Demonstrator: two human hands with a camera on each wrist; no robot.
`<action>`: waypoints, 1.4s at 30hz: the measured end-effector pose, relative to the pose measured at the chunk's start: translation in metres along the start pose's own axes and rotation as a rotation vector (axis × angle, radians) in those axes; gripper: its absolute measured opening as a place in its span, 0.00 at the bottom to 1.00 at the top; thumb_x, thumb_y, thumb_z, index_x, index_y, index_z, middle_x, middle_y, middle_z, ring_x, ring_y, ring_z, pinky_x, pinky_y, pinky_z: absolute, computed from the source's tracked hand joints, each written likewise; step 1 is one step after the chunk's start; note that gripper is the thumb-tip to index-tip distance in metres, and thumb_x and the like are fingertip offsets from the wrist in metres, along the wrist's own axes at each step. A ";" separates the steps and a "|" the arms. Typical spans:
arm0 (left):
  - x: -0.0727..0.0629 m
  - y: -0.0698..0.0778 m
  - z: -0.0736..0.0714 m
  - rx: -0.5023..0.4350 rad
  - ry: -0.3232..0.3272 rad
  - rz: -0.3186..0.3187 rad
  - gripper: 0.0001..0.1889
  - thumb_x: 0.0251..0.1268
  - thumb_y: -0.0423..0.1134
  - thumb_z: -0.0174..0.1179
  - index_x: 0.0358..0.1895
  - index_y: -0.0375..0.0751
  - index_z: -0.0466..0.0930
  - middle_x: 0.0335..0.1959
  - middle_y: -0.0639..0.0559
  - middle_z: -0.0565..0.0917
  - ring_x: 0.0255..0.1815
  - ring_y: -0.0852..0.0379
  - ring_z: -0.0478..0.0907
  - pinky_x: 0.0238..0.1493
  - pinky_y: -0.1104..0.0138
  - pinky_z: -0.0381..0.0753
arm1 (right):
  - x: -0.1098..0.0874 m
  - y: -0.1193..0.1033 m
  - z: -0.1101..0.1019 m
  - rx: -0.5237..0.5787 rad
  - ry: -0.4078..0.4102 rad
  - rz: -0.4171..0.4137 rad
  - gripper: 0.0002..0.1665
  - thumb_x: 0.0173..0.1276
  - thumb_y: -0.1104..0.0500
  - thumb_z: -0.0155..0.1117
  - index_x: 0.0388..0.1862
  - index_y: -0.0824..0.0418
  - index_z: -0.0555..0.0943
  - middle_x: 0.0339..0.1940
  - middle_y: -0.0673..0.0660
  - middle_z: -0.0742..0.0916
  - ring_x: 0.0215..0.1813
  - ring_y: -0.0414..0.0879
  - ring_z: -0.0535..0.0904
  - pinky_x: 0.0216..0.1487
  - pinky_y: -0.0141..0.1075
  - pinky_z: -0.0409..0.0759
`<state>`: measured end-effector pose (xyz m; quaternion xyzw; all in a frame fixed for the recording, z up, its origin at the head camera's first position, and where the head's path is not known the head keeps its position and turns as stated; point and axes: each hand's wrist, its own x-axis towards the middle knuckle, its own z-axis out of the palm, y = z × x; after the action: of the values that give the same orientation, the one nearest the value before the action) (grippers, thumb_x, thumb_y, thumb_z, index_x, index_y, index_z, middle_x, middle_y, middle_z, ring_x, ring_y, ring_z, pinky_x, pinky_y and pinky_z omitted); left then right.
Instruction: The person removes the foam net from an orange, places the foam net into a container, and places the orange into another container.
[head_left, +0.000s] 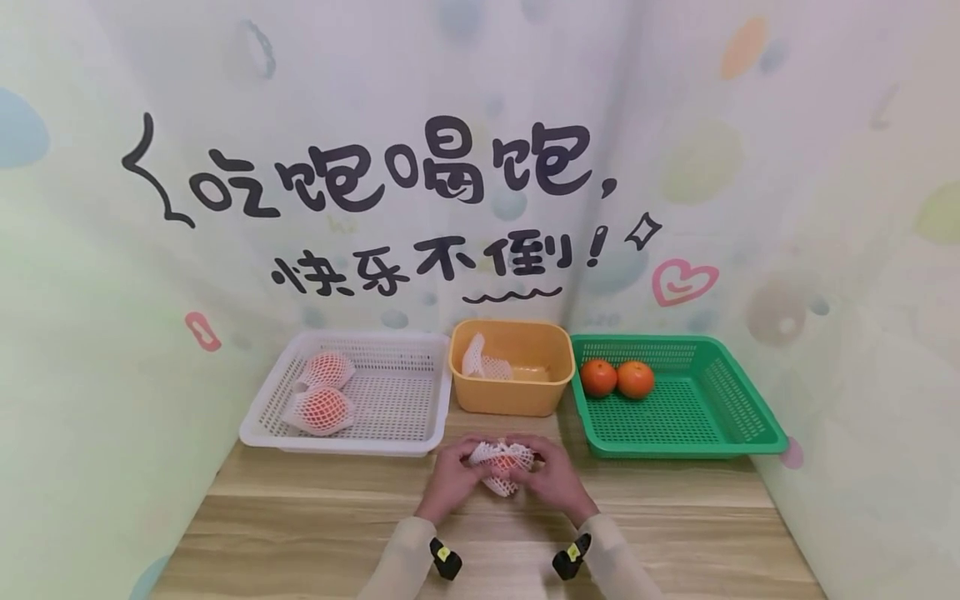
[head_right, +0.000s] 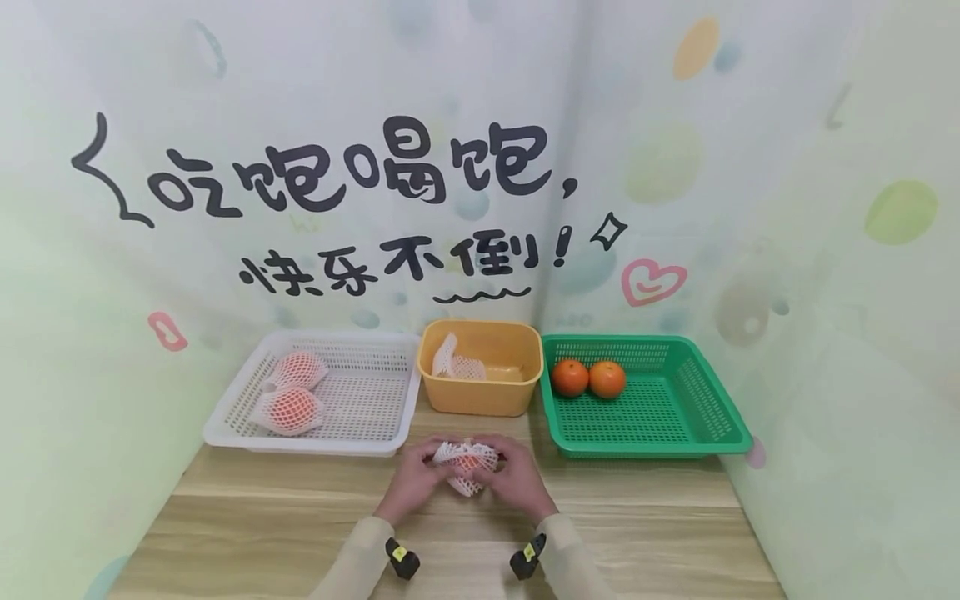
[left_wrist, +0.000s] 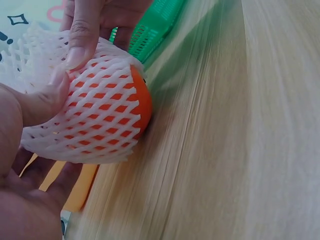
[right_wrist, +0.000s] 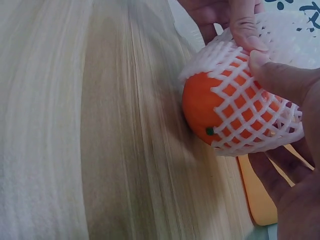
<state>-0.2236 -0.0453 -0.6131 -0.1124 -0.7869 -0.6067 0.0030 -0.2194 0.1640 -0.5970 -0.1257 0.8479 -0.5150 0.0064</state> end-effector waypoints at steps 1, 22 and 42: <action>0.000 0.001 0.001 0.000 0.011 0.006 0.13 0.55 0.30 0.73 0.45 0.45 0.90 0.54 0.55 0.88 0.61 0.51 0.82 0.63 0.67 0.79 | 0.000 -0.001 0.000 -0.009 0.011 -0.001 0.29 0.58 0.51 0.80 0.60 0.48 0.85 0.61 0.51 0.87 0.63 0.52 0.81 0.63 0.52 0.81; 0.005 0.015 0.004 -0.061 0.106 0.079 0.15 0.52 0.22 0.71 0.38 0.47 0.91 0.38 0.51 0.91 0.42 0.63 0.83 0.46 0.72 0.82 | 0.004 -0.012 0.004 0.049 0.186 -0.101 0.29 0.49 0.82 0.59 0.35 0.50 0.90 0.38 0.48 0.91 0.43 0.39 0.83 0.45 0.29 0.81; -0.003 -0.003 0.006 0.074 -0.180 -0.009 0.54 0.47 0.38 0.81 0.79 0.44 0.59 0.77 0.41 0.68 0.77 0.39 0.65 0.78 0.40 0.62 | 0.005 -0.008 0.001 0.021 0.180 -0.038 0.22 0.56 0.78 0.68 0.39 0.52 0.88 0.40 0.51 0.91 0.44 0.41 0.84 0.45 0.29 0.83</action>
<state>-0.2208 -0.0407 -0.6185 -0.1627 -0.8064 -0.5648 -0.0661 -0.2229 0.1582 -0.5897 -0.0949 0.8372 -0.5329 -0.0785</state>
